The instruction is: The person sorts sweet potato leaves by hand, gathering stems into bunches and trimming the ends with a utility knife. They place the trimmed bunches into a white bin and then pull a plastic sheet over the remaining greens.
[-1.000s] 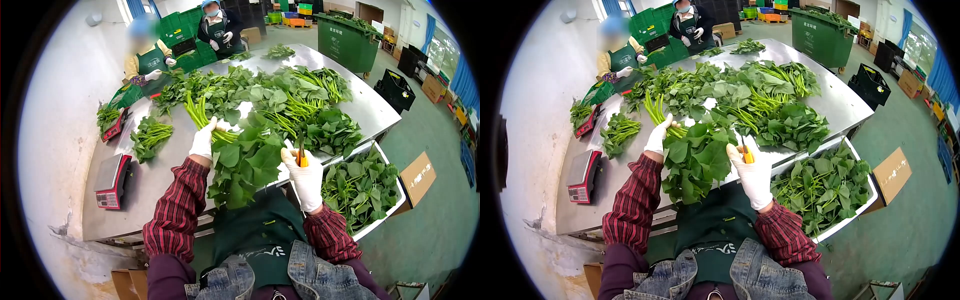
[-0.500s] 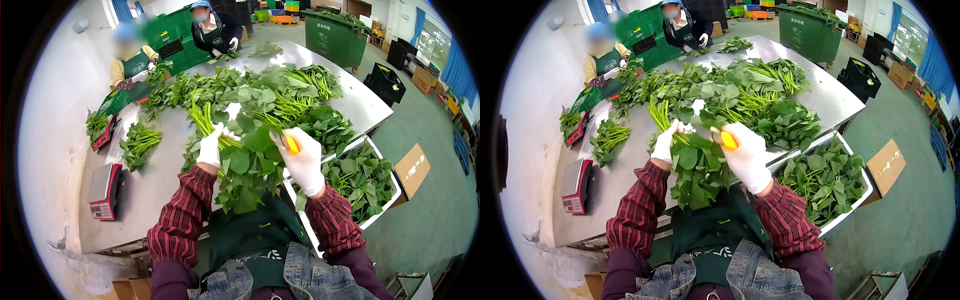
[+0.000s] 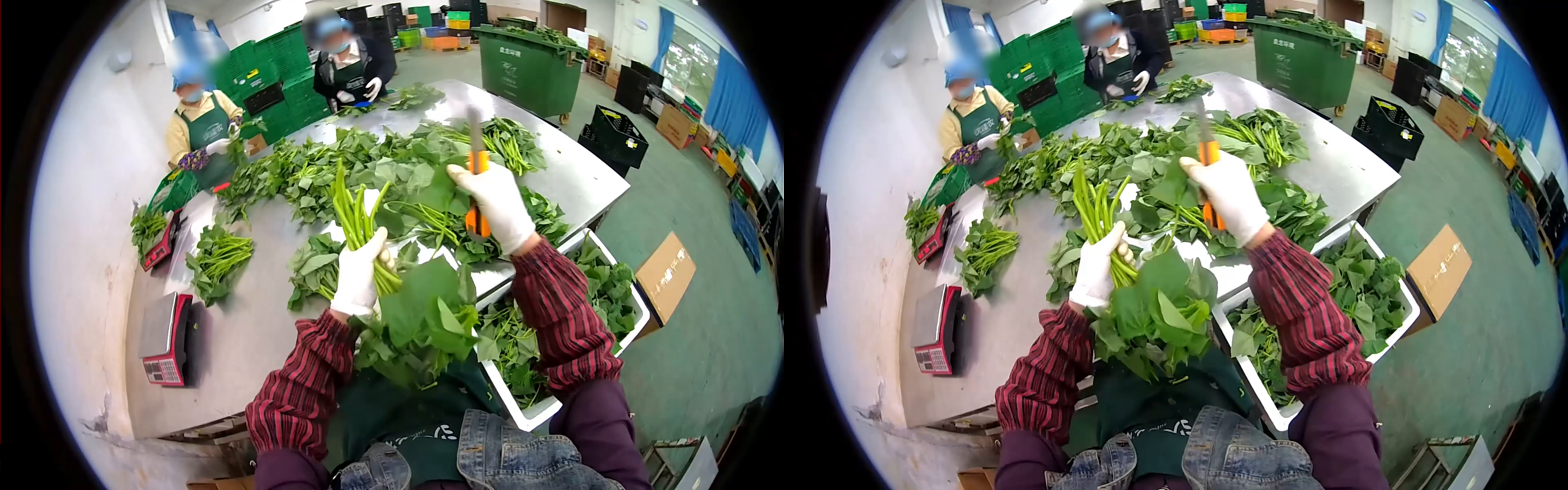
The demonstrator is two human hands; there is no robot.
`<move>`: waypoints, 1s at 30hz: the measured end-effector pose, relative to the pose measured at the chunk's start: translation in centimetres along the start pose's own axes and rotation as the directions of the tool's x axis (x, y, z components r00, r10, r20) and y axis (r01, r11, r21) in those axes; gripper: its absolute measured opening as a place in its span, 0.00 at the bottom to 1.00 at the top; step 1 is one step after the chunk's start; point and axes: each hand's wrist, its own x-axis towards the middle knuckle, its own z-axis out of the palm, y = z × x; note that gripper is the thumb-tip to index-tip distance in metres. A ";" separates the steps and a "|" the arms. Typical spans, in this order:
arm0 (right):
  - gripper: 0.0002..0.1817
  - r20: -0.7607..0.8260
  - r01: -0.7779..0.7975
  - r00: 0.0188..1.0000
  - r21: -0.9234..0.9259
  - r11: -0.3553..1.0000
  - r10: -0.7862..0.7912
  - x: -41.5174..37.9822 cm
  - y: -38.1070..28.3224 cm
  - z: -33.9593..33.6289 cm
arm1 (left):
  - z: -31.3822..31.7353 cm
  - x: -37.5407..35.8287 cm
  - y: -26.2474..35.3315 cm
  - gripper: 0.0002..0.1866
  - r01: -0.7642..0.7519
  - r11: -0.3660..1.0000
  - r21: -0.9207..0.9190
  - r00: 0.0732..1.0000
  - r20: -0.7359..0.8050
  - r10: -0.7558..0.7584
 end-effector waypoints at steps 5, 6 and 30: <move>0.14 -0.088 -0.011 0.996 -0.040 0.999 0.008 -0.2 -1.6 -0.3 | -0.6 1.1 -0.8 0.09 -0.039 0.989 0.144 0.992 0.127 0.020; 0.13 -0.080 0.008 0.997 0.018 1.000 -0.006 0.4 -0.9 -0.5 | -0.2 0.6 -0.7 0.09 -0.033 0.989 0.146 0.992 0.129 0.014; 0.09 0.723 0.384 0.691 -0.366 0.848 -0.001 -7.7 4.9 0.9 | 3.3 0.5 -1.3 0.08 0.132 0.978 0.161 0.971 0.176 -0.160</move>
